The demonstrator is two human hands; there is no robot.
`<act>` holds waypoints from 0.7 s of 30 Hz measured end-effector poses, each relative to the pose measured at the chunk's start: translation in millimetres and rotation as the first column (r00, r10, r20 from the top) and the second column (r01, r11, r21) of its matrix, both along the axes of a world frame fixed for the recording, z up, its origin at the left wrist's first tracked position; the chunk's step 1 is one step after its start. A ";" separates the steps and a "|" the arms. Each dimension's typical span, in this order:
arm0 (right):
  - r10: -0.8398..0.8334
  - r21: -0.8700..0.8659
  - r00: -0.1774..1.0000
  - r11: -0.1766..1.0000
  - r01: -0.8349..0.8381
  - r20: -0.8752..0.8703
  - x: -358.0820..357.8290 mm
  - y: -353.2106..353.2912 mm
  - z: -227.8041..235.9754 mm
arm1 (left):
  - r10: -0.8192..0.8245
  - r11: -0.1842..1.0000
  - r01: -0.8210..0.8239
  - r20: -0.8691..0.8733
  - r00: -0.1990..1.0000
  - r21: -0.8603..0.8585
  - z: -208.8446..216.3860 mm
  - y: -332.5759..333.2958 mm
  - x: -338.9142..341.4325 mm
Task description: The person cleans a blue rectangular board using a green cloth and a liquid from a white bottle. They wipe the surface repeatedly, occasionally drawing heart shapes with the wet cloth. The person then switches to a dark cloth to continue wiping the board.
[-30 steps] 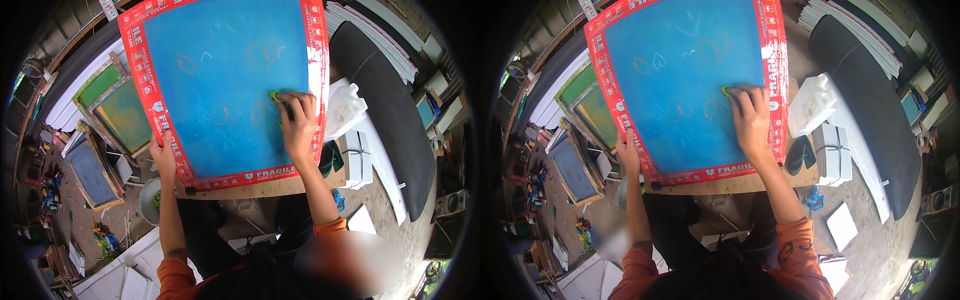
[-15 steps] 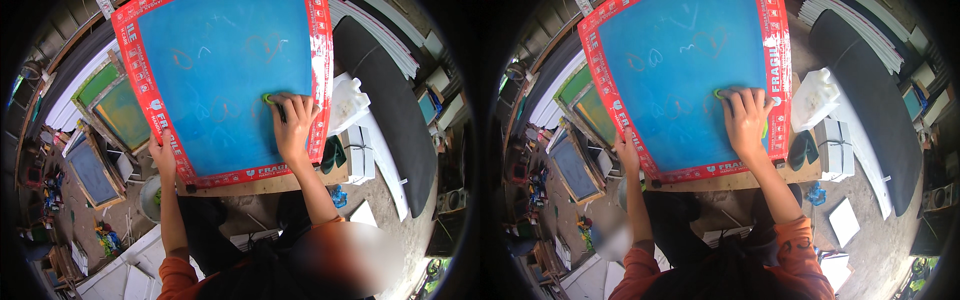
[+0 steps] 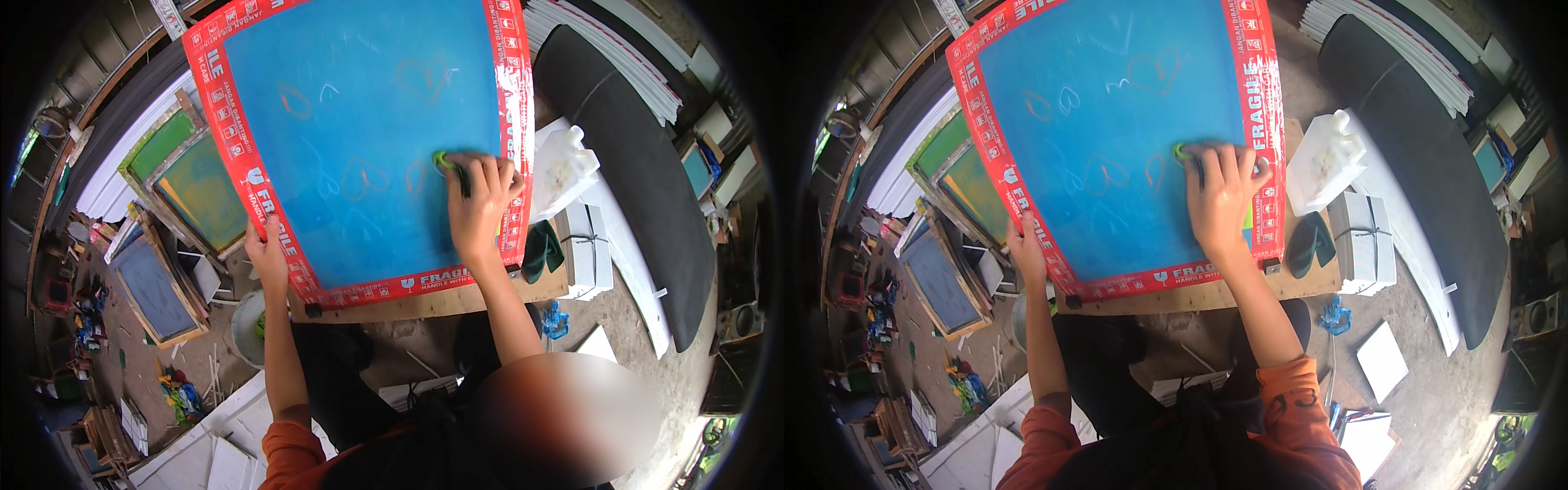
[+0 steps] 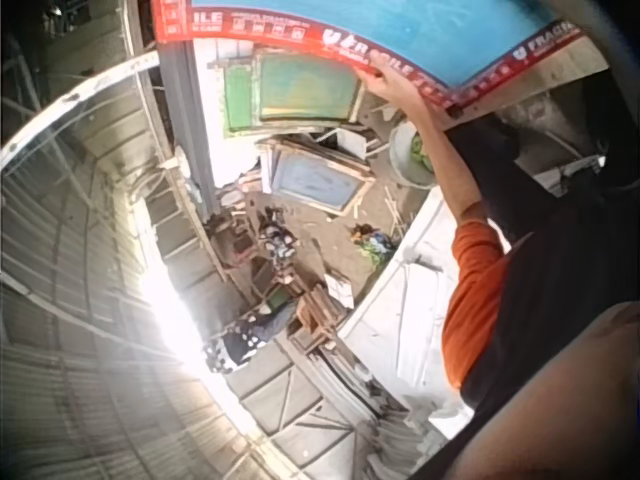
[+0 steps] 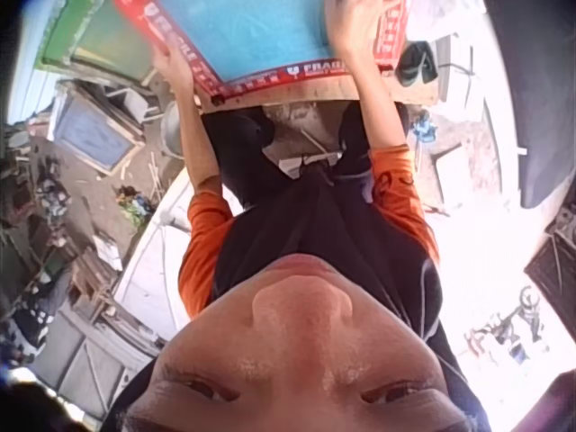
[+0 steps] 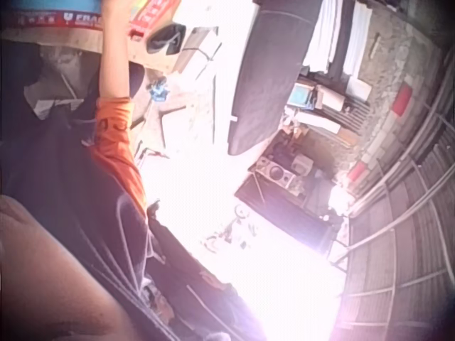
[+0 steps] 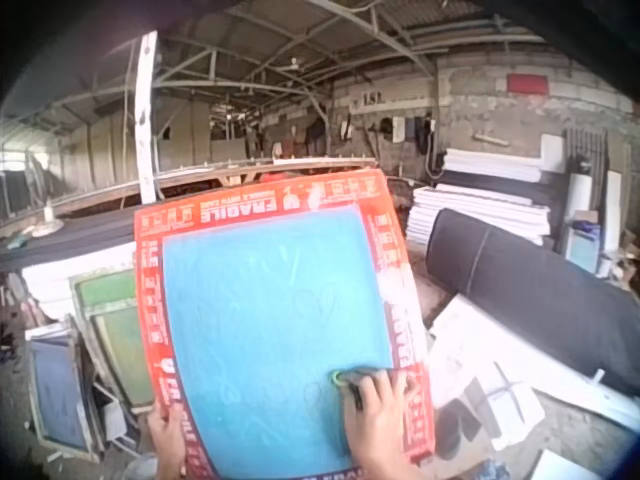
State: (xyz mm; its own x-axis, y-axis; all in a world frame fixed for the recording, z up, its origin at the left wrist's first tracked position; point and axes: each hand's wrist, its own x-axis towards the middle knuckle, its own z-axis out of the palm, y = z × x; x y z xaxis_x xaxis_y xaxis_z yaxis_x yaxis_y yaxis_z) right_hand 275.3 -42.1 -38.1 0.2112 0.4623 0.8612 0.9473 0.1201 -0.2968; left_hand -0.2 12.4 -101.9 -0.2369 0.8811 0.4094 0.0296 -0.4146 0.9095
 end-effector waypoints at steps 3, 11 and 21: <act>-0.032 0.049 0.999 0.998 0.033 -0.006 1.8 11.0 8.7 | -0.007 1.000 0.007 0.006 1.000 0.005 -1.6 0.2 -0.9; -0.058 -0.015 0.997 0.998 0.057 -0.047 -0.7 -19.9 -19.6 | -0.012 1.000 0.012 0.030 0.999 0.007 -6.0 -2.0 -4.3; -0.099 -0.008 0.992 0.995 0.099 -0.077 -4.0 -8.3 -3.8 | -0.006 1.000 0.006 0.014 1.000 0.029 -9.6 0.5 -5.1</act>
State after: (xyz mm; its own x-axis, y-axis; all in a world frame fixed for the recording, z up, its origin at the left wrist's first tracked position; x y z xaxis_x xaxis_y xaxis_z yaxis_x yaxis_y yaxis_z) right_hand 271.3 -50.4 -41.9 0.3216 0.4392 0.8389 0.9289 0.0257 -0.3695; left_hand -5.3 13.0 -111.5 -0.2376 0.8701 0.4317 0.0146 -0.4412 0.8973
